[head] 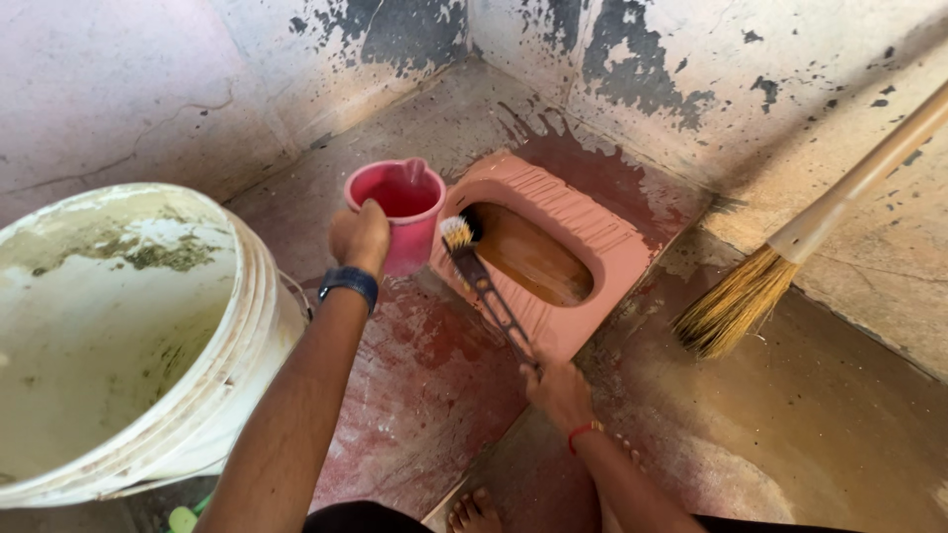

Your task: The person cleans a toilet by scrubbing the bowl with a brush, dipping a mug into a bucket of water, and pouring the water into the toilet.

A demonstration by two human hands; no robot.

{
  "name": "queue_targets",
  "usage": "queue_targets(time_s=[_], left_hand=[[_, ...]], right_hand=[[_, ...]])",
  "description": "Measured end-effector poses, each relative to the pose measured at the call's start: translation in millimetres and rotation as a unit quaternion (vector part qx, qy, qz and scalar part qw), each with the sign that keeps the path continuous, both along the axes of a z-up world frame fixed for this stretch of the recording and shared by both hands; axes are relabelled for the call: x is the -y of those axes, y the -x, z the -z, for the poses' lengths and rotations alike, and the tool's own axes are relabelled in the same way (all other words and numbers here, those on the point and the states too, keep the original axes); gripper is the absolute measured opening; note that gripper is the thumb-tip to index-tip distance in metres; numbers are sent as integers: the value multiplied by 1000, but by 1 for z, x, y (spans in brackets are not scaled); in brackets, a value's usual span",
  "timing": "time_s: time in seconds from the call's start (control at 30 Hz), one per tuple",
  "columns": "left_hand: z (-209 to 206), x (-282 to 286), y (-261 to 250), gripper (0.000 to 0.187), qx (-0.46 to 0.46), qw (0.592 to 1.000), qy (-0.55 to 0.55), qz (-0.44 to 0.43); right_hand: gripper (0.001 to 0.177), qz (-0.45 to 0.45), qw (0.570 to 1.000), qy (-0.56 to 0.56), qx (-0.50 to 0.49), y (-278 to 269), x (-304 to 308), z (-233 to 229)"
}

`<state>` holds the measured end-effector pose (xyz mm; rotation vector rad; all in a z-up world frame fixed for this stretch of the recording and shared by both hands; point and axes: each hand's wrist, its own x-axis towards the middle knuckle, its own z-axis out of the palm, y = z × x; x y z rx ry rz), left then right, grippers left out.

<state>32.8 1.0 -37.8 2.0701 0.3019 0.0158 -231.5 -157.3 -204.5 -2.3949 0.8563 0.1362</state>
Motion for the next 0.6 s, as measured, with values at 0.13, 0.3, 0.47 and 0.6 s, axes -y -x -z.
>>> queue_targets(time_s=[0.13, 0.3, 0.47, 0.6], left_hand=[[-3, 2, -2, 40, 6, 1000, -20, 5], [-6, 0, 0, 39, 7, 1000, -14, -12], [-14, -3, -1, 38, 19, 999, 23, -16], [-11, 0, -2, 38, 9, 1000, -3, -16]], right_hand=[[57, -29, 999, 10, -37, 20, -14, 8], [47, -9, 998, 27, 57, -24, 27, 13], [48, -11, 999, -20, -36, -5, -9, -11], [57, -32, 995, -10, -91, 13, -26, -14]])
